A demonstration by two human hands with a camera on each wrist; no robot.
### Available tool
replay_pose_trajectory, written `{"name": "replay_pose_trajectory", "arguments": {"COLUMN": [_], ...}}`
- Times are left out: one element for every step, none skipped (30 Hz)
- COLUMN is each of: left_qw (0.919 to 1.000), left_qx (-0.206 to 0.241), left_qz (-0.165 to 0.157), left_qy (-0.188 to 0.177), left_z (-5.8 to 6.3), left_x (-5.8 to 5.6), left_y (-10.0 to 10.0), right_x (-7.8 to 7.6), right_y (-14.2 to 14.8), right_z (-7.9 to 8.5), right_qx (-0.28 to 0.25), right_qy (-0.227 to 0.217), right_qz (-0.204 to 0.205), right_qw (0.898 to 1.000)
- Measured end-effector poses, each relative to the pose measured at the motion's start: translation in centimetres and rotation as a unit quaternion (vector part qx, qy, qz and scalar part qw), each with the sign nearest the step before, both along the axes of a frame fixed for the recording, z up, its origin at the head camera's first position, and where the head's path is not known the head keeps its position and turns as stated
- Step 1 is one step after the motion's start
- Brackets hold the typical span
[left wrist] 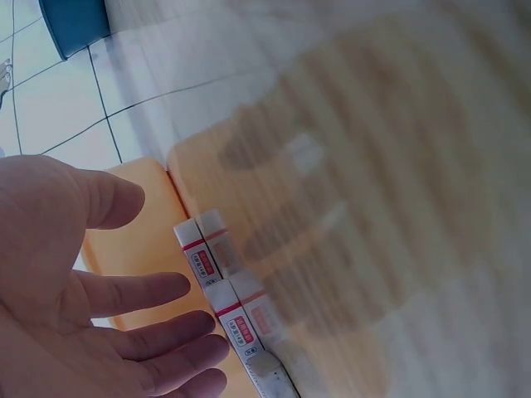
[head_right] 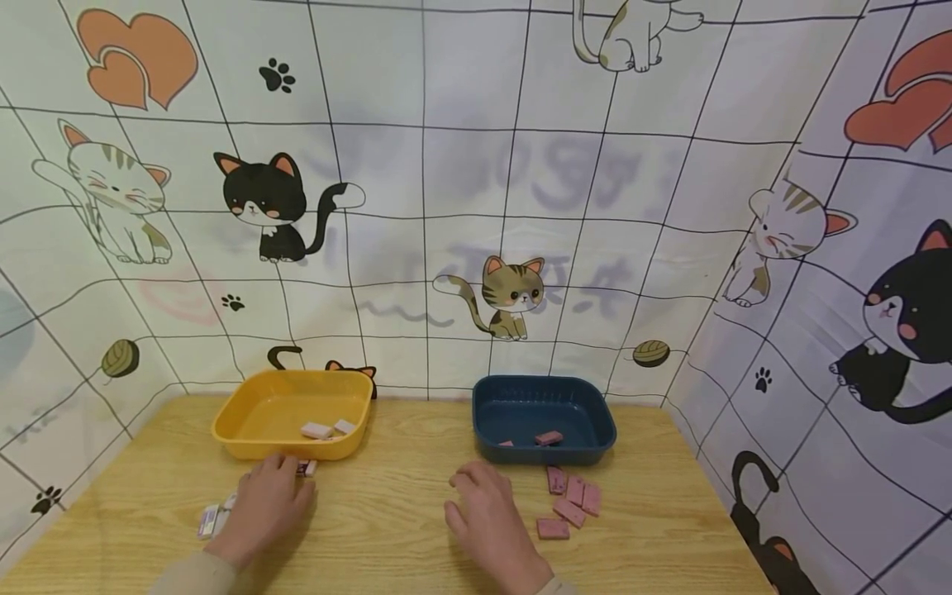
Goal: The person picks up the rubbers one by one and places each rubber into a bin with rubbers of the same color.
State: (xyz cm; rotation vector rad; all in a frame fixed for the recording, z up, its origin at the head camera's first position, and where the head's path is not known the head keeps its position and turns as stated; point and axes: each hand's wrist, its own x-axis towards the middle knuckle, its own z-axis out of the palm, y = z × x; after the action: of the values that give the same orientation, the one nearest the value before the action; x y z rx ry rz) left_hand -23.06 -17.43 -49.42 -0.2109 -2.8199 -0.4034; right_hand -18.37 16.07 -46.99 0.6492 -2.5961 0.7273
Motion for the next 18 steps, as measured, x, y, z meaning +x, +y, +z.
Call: {"name": "replay_pose_trajectory", "arguments": {"left_qw": [1.0,1.0,0.9999,0.9998,0.9997,0.9995,0.9994,0.9993,0.9993,0.9992,0.9992,0.9991,0.999,0.9988,0.9986,0.9983,0.9979,0.9975], "left_qx": [0.0,0.0,0.001,0.002,0.003,0.003,0.003,0.001,-0.001,-0.003,-0.005,-0.008,-0.01,-0.014,-0.018,-0.022,-0.028,-0.034], "left_qz": [0.001,0.001,0.003,0.003,0.005,0.007,0.009,0.011,0.014,0.017,0.022,0.026,0.031,0.036,0.041,0.045,0.049,0.053], "left_qy": [-0.003,-0.008,-0.014,-0.019,-0.024,-0.029,-0.033,-0.034,-0.035,-0.035,-0.035,-0.032,-0.031,-0.03,-0.03,-0.03,-0.03,-0.031], "left_z": [-0.1,-0.1,-0.1,-0.1,-0.1,-0.1,0.0,0.0,0.1,0.1,0.0,0.0,0.0,0.0,0.0,-0.1,0.0,-0.1], "left_x": [-0.1,-0.3,-0.4,-0.6,-0.7,-0.8,-0.9,-0.9,-1.0,-1.1,-1.2,-1.3,-1.4,-1.5,-1.6,-1.7,-1.8,-1.9], "left_y": [0.0,-0.1,-0.1,-0.1,-0.1,-0.1,-0.1,-0.1,-0.1,0.0,0.0,0.1,0.2,0.2,0.3,0.4,0.5,0.6], "right_x": [0.0,0.0,0.0,0.0,0.0,0.0,0.0,0.0,0.0,0.0,0.0,0.1,0.1,0.0,0.0,0.1,0.1,0.1], "right_y": [0.0,-0.1,-0.1,-0.1,-0.1,-0.1,-0.1,-0.1,-0.1,-0.1,-0.1,-0.1,-0.1,-0.2,-0.2,-0.2,-0.3,-0.4], "right_z": [0.0,0.1,0.1,0.2,0.2,0.2,0.1,0.2,0.2,0.2,0.1,0.1,0.1,0.0,0.0,0.0,-0.1,-0.1], "right_qx": [-0.001,-0.001,0.0,0.0,-0.001,0.0,0.0,0.0,0.001,0.002,0.002,0.003,0.002,0.002,0.002,0.002,0.003,0.004], "right_qy": [-0.003,-0.006,-0.009,-0.01,-0.011,-0.012,-0.011,-0.009,-0.007,-0.005,-0.003,-0.002,0.0,0.002,0.005,0.007,0.01,0.012], "right_qz": [0.001,0.002,0.002,0.002,0.003,0.003,0.004,0.005,0.005,0.005,0.005,0.004,0.005,0.004,0.004,0.005,0.005,0.006], "right_qw": [1.0,1.0,1.0,1.0,1.0,1.0,1.0,1.0,1.0,1.0,1.0,1.0,1.0,1.0,1.0,1.0,1.0,1.0]}}
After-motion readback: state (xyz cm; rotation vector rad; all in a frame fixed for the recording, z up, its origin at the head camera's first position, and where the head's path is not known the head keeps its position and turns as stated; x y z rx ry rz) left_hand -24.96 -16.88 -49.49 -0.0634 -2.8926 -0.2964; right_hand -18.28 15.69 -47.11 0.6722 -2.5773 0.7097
